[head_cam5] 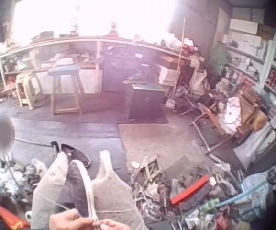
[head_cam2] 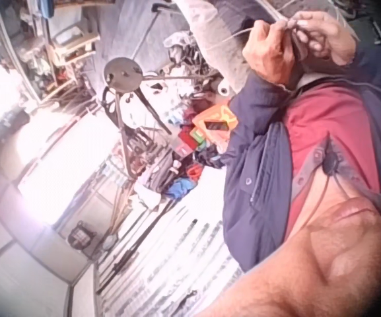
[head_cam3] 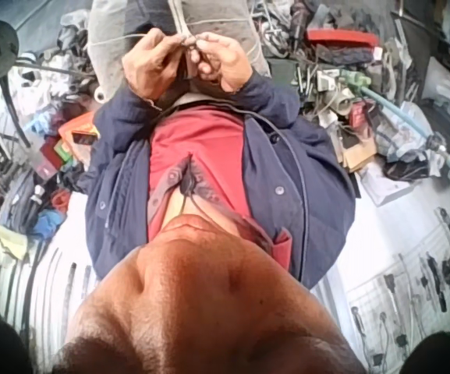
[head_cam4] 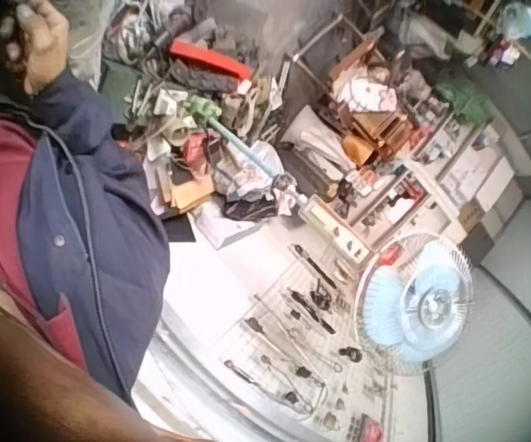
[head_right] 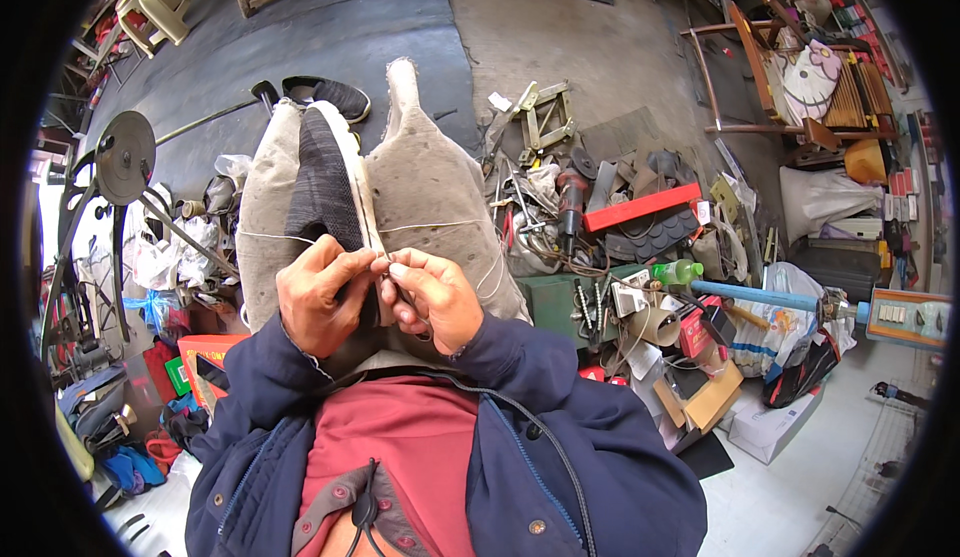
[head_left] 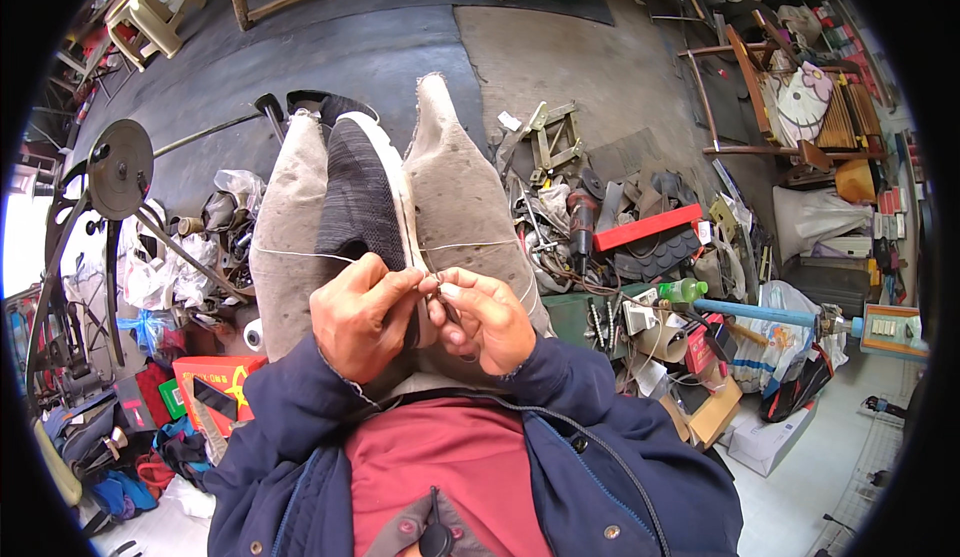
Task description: The person stitches a black slip-on shoe by hand using a needle and thread, repeatedly pulling the thread through the sole and upper. They then retrieve a key from a green cabinet and use a key-cutting machine to duplicate it.
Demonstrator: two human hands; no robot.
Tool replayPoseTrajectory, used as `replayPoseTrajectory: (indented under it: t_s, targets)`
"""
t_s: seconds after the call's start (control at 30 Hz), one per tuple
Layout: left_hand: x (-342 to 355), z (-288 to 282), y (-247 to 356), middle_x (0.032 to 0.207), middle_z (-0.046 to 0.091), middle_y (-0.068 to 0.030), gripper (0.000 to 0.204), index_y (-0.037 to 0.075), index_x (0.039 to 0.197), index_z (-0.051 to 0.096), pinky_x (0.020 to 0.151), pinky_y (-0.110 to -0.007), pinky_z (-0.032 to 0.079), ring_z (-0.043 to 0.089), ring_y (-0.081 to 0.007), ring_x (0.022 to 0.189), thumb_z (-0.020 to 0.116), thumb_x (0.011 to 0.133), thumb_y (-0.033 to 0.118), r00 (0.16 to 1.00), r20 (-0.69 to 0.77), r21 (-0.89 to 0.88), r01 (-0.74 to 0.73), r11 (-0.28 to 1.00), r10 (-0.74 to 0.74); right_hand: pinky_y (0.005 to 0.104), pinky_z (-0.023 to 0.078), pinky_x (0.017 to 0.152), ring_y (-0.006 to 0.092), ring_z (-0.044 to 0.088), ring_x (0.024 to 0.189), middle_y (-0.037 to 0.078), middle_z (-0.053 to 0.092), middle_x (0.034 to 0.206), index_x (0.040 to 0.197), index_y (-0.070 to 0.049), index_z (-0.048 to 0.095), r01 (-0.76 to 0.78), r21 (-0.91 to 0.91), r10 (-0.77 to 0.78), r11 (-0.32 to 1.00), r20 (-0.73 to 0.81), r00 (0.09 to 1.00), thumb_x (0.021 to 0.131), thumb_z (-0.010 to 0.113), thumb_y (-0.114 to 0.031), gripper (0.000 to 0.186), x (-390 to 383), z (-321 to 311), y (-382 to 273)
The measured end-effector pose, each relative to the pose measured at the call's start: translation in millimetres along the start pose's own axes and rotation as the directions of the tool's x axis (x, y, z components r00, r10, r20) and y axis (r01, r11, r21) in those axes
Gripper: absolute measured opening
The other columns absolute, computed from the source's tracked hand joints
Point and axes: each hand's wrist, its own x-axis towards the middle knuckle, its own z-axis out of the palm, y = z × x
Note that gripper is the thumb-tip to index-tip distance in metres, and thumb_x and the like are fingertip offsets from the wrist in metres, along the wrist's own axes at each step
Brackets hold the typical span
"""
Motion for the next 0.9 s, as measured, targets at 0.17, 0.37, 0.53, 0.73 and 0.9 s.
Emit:
replayPoseTrajectory:
  t_s: [0.17, 0.37, 0.53, 0.73, 0.9]
  targets:
    - [1.1, 3.9, -9.8, 0.077, 0.061, -0.011, 0.016, 0.004, 0.096, 0.074, 0.058, -0.036, 0.052, 0.065, -0.0291, 0.066, 0.076, 0.081, -0.002, 0.996, -0.06, -0.11, 0.058, 0.992, -0.065, 0.0214, 0.043, 0.056, 0.0062, 0.055, 0.067, 0.004, 0.067, 0.095, 0.125, -0.003, 0.06, 0.2, -0.498, -0.243, 0.844, -0.023, 0.97, 0.106, 0.056, -0.014, 0.022, 0.6, 1.9, -12.1]
    - [-4.8, 5.4, -18.6, 0.083, 0.066, -0.0062, 0.005, -0.002, 0.1, 0.069, 0.067, -0.025, 0.05, 0.063, -0.0099, 0.072, 0.07, 0.095, -0.002, 0.938, 0.036, -0.428, 0.327, 0.843, -0.345, 0.0258, 0.051, 0.061, 0.0071, 0.063, 0.069, 0.005, 0.071, 0.092, 0.12, 0.001, 0.06, 0.068, -0.888, 0.035, 0.456, 0.094, 0.995, 0.102, 0.062, -0.005, 0.019, -9.7, -5.4, -52.7]
    - [-3.1, 5.0, -19.9, 0.08, 0.062, -0.0044, 0.008, -0.001, 0.1, 0.069, 0.065, -0.025, 0.048, 0.061, -0.01, 0.069, 0.072, 0.092, -0.003, 0.978, 0.004, -0.456, 0.186, 0.87, -0.207, 0.025, 0.049, 0.059, 0.0073, 0.06, 0.064, 0.004, 0.069, 0.087, 0.116, 0.002, 0.061, 0.192, -0.871, -0.214, 0.452, 0.103, 0.971, 0.101, 0.062, -0.003, 0.016, 1.5, -0.6, -38.6]
    - [-2.2, -1.4, -18.5, 0.078, 0.059, -0.0069, 0.013, 0.001, 0.097, 0.072, 0.062, -0.027, 0.046, 0.059, -0.0142, 0.065, 0.074, 0.086, -0.006, 0.996, 0.028, -0.278, 0.085, 0.957, -0.08, 0.0307, 0.053, 0.062, 0.0157, 0.067, 0.066, 0.011, 0.072, 0.083, 0.11, 0.002, 0.063, 0.296, -0.95, -0.41, 0.1, 0.232, 0.882, 0.097, 0.068, -0.004, 0.016, 14.3, -0.7, -42.3]
    - [-3.3, 4.0, -19.9, 0.077, 0.059, -0.0023, 0.006, -0.001, 0.097, 0.068, 0.062, -0.024, 0.044, 0.053, -0.0076, 0.066, 0.069, 0.093, -0.005, 0.957, 0.03, -0.452, 0.27, 0.85, -0.288, 0.0321, 0.054, 0.065, 0.0177, 0.07, 0.072, 0.012, 0.073, 0.083, 0.104, 0.001, 0.067, 0.299, -0.953, -0.379, -0.055, 0.297, 0.876, 0.093, 0.07, -0.006, 0.014, 8.0, 6.0, -50.9]
